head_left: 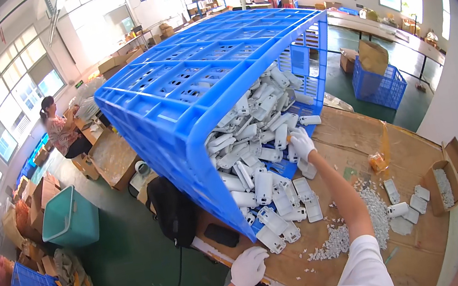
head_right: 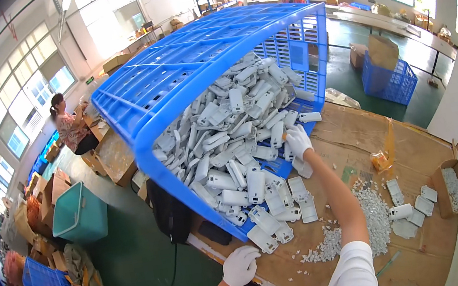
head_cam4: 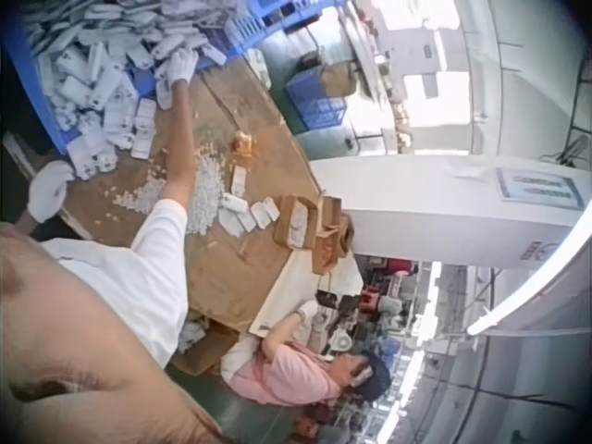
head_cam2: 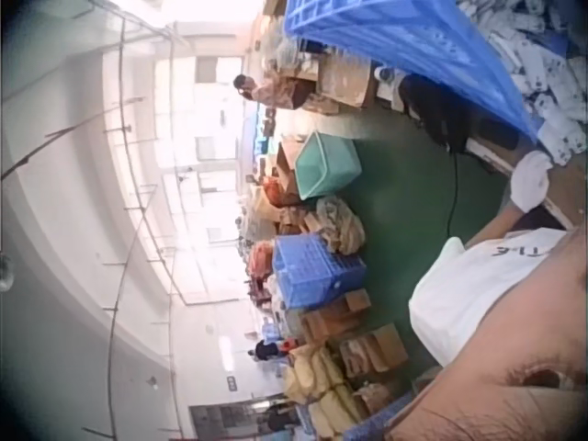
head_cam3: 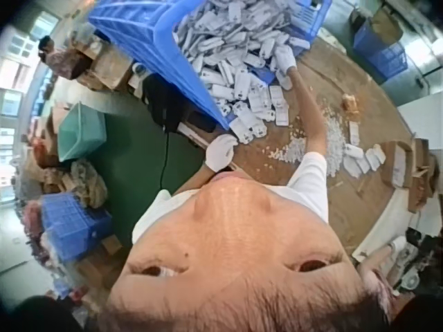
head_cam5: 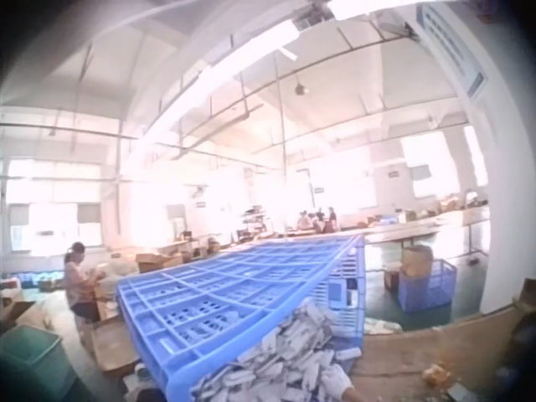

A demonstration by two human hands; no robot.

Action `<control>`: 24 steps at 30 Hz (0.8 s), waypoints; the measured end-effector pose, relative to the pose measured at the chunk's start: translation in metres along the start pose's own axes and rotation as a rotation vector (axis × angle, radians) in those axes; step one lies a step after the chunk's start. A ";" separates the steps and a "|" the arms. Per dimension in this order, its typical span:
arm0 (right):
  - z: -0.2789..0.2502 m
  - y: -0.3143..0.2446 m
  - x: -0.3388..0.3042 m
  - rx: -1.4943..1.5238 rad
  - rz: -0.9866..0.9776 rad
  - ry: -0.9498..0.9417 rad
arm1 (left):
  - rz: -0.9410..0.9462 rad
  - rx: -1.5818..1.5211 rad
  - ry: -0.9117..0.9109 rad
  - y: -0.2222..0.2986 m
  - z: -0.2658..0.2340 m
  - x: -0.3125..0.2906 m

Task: The person assembles small electronic housing components by hand, inserting metallic parts and orange rubber pads into the housing.

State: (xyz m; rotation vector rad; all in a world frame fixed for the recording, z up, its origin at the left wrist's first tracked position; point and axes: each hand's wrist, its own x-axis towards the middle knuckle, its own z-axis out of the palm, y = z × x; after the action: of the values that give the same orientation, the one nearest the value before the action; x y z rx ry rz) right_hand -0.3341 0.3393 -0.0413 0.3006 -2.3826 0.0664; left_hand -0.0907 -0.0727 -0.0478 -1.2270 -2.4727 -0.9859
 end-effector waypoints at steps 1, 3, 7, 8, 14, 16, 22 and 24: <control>-0.001 -0.015 -0.002 0.028 -0.003 0.007 | 0.000 -0.006 0.010 0.000 0.000 -0.001; -0.006 -0.039 -0.004 0.062 -0.021 -0.093 | 0.007 -0.009 0.025 0.002 -0.001 0.001; -0.018 -0.075 -0.006 0.079 0.016 -0.266 | 0.015 -0.014 0.062 0.001 0.001 -0.002; -0.023 -0.085 -0.006 0.116 0.067 -0.307 | 0.014 -0.024 0.078 0.003 -0.002 -0.002; -0.069 -0.116 -0.018 0.335 0.444 -0.419 | 0.033 -0.050 0.106 0.007 -0.003 0.001; -0.106 -0.119 0.000 0.278 0.438 -0.658 | 0.029 -0.056 0.106 0.004 -0.003 0.001; -0.105 -0.075 0.070 0.238 0.420 -0.519 | -0.021 -0.029 0.037 0.005 -0.009 -0.001; -0.100 -0.064 0.098 0.315 0.400 -0.454 | -0.045 -0.037 0.017 0.004 -0.011 0.001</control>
State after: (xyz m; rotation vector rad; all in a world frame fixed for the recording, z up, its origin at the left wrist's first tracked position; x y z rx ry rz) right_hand -0.3226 0.2705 0.0965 -0.0289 -2.8510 0.6231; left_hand -0.0897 -0.0774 -0.0370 -1.1741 -2.4895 -1.0539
